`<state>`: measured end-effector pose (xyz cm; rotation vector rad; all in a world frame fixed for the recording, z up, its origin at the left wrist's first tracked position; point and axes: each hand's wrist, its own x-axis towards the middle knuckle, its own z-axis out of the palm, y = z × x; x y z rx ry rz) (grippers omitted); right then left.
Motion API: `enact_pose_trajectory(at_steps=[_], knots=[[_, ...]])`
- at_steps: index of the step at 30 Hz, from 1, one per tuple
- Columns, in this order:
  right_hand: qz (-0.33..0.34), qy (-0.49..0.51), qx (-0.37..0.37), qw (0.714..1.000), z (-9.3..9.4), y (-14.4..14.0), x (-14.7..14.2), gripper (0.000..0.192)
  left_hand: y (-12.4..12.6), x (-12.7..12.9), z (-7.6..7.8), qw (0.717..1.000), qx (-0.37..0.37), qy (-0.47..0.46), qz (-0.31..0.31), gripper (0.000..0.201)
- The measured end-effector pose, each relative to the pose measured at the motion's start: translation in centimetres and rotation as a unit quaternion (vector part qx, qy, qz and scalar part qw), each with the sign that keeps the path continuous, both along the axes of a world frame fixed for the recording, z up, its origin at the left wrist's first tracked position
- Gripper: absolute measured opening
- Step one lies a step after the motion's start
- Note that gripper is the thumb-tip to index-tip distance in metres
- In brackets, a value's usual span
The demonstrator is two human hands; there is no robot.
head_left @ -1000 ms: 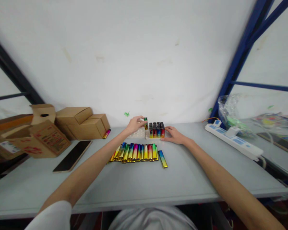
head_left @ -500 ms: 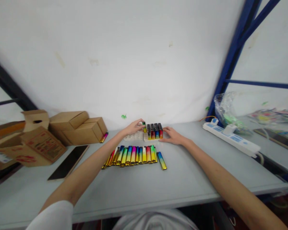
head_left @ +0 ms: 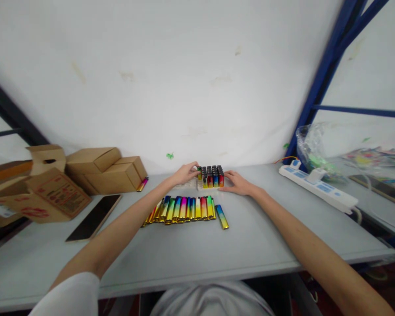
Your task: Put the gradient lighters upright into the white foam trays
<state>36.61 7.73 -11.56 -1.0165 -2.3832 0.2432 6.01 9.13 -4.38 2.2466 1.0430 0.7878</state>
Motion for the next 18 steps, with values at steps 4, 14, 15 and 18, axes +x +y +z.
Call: enact_pose_trajectory(at_steps=[4,14,15,18], knots=[[-0.005,-0.006,0.006,1.0,0.0,0.0,0.0,0.076,-0.1,-0.1,-0.2,1.0,0.012,0.023,0.002,0.028],[0.007,0.011,0.0,1.0,0.4,-0.4,-0.2,0.071,-5.4,1.1,3.5,0.979,0.157,0.028,0.125,0.046],[0.009,0.011,0.001,1.0,0.4,-0.3,-0.2,0.071,-7.2,1.6,3.9,0.975,0.182,0.041,0.121,0.042],[0.011,0.01,0.002,1.0,0.2,-0.2,-0.1,0.071,-13.1,3.8,3.8,0.976,0.186,0.11,0.027,0.035]])
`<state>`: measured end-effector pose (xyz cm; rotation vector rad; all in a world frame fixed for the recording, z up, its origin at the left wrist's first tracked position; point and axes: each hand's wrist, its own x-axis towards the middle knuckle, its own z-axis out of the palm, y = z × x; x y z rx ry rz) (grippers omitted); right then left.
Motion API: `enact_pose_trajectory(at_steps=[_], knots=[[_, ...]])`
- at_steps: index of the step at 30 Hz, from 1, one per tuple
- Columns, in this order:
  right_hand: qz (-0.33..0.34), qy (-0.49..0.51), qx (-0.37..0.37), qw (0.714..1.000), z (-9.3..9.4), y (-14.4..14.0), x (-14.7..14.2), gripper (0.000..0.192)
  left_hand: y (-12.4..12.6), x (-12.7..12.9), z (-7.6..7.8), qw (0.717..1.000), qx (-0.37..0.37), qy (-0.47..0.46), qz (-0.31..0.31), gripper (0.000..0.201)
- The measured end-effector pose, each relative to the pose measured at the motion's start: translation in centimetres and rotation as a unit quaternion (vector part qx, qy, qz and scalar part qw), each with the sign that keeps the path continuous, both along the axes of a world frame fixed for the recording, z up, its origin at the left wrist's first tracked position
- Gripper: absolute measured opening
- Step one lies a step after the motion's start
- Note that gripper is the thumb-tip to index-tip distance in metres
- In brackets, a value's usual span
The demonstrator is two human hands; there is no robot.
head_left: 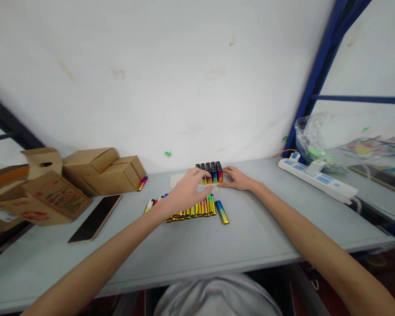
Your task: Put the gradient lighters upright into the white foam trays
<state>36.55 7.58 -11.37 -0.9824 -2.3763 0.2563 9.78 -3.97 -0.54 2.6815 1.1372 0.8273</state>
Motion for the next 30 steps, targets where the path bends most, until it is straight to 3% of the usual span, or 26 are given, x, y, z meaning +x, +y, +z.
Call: enact_pose_trajectory(at_steps=[4,7,11,16,20,23,25,27,30], knots=[[-0.007,0.003,0.003,1.0,-0.3,0.3,0.1,0.073,-5.0,2.6,-2.3,0.993,0.022,0.106,-0.055,0.049],[-0.005,0.001,0.008,1.0,-0.4,0.3,0.1,0.073,-5.3,3.7,-3.9,0.987,0.044,0.138,-0.07,0.052],[-0.008,-0.007,0.008,1.0,-0.3,0.2,0.1,0.075,-4.1,4.0,-4.4,0.983,0.034,0.154,-0.098,0.04],[-0.004,-0.004,0.014,1.0,-0.5,0.5,0.1,0.071,-3.5,3.4,-3.5,0.992,0.0,-0.001,-0.124,0.045],[0.003,0.007,0.015,1.0,-0.7,0.4,0.2,0.071,-3.6,2.5,-2.6,0.99,-0.004,-0.095,-0.102,0.048],[0.005,0.017,0.011,1.0,-0.5,0.1,0.2,0.071,-3.6,1.9,-2.5,0.985,-0.016,-0.164,-0.057,0.028],[0.006,0.017,0.006,1.0,-0.3,-0.1,0.2,0.071,-3.4,1.5,-2.8,0.972,-0.065,-0.222,-0.039,0.019],[0.001,0.011,0.002,1.0,-0.2,-0.2,0.1,0.071,-3.0,1.0,-3.3,0.948,-0.136,-0.285,-0.031,0.025],[-0.003,-0.001,0.002,1.0,0.0,-0.3,0.0,0.069,-2.2,0.3,-4.2,0.901,-0.226,-0.369,-0.012,0.063]])
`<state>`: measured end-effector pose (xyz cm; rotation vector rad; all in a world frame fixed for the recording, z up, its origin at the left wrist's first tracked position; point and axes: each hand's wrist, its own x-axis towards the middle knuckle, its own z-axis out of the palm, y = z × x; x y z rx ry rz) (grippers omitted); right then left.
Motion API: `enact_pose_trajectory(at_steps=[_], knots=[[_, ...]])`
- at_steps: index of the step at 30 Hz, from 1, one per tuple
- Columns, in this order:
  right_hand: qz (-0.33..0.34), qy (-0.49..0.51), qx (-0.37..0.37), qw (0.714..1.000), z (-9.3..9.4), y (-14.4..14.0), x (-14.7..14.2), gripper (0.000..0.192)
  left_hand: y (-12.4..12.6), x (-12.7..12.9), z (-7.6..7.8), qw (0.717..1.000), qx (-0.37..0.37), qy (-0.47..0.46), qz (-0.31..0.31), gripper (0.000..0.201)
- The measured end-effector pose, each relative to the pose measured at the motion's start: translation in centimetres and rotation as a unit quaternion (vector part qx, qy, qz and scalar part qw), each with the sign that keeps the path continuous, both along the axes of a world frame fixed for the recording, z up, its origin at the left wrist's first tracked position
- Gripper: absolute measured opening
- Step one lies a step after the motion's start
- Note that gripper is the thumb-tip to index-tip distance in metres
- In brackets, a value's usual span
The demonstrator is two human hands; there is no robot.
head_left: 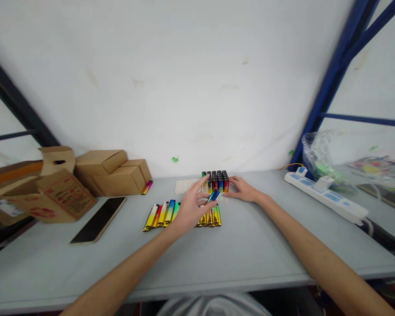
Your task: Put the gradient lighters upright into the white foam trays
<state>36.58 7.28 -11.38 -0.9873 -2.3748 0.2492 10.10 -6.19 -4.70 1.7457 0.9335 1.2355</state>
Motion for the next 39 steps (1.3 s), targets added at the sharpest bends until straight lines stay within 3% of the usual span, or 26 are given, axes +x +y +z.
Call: enact_pose_trajectory(at_steps=[1,5,10,14,18,25,31,39], knots=[[0.001,-0.002,0.0,1.0,0.0,0.0,0.0,0.069,0.2,-0.2,-0.2,1.0,-0.022,-0.016,0.002,0.066],[0.005,-0.005,0.0,1.0,0.1,-0.1,0.1,0.072,0.6,-0.3,-0.5,0.998,-0.041,-0.038,0.002,0.04],[-0.005,-0.005,-0.01,1.0,0.1,-0.1,0.3,0.073,-0.4,0.1,0.1,0.989,-0.105,-0.078,-0.072,0.051],[-0.008,-0.006,-0.015,1.0,0.1,-0.1,0.3,0.073,-0.7,0.1,0.8,0.984,-0.138,-0.098,-0.049,0.042],[-0.007,-0.009,-0.018,1.0,0.2,-0.1,0.2,0.072,-0.1,-0.1,0.6,0.972,-0.186,-0.125,-0.067,0.055],[-0.012,-0.022,-0.023,0.999,0.4,-0.2,0.2,0.069,0.1,-0.4,0.6,0.948,-0.257,-0.173,-0.07,0.043],[-0.011,-0.02,-0.02,1.0,0.3,-0.1,0.2,0.071,-0.2,-0.9,1.5,0.945,-0.257,-0.197,-0.041,0.04],[-0.01,-0.013,-0.016,1.0,-0.1,0.1,0.3,0.072,-0.2,-0.8,1.1,0.949,-0.241,-0.2,-0.035,0.041]])
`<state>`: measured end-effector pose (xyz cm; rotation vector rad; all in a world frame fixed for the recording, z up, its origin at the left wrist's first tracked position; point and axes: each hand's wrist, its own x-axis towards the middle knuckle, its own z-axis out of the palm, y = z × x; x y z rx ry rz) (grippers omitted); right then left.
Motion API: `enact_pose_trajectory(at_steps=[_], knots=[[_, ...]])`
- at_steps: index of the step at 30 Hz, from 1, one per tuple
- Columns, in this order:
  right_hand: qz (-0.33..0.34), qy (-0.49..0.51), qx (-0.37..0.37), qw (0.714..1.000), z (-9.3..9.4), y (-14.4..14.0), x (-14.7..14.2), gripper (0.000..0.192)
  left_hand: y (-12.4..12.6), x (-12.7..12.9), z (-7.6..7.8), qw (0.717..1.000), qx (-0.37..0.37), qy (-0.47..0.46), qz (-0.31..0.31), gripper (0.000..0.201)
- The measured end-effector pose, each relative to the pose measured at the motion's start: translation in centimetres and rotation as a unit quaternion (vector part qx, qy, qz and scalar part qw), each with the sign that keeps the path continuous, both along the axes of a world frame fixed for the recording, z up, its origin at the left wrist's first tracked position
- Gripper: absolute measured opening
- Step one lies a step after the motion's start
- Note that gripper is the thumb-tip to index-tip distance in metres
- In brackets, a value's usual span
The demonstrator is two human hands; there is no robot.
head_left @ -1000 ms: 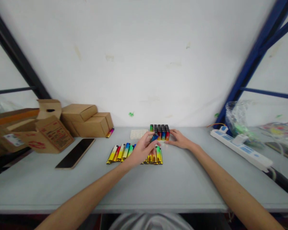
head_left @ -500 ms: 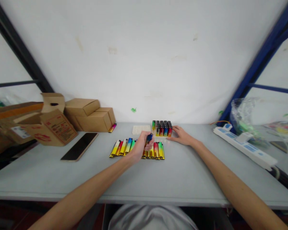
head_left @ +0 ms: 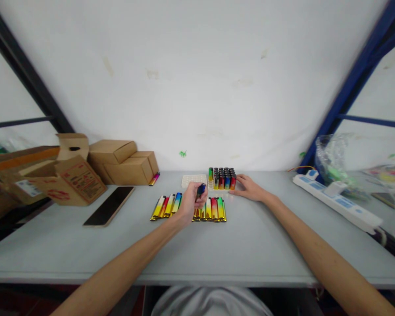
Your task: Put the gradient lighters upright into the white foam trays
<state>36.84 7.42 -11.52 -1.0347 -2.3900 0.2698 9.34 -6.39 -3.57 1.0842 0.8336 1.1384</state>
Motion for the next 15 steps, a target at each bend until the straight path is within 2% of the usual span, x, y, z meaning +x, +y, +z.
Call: enact_pose_trajectory(at_steps=[7,15], knots=[[0.004,-0.005,0.005,1.0,0.1,0.0,-0.1,0.075,0.5,0.2,0.6,0.999,0.032,-0.022,0.016,0.051],[0.002,0.002,0.017,1.0,0.0,0.1,-0.2,0.071,1.9,-1.3,1.1,0.988,0.096,0.014,0.118,0.032]])
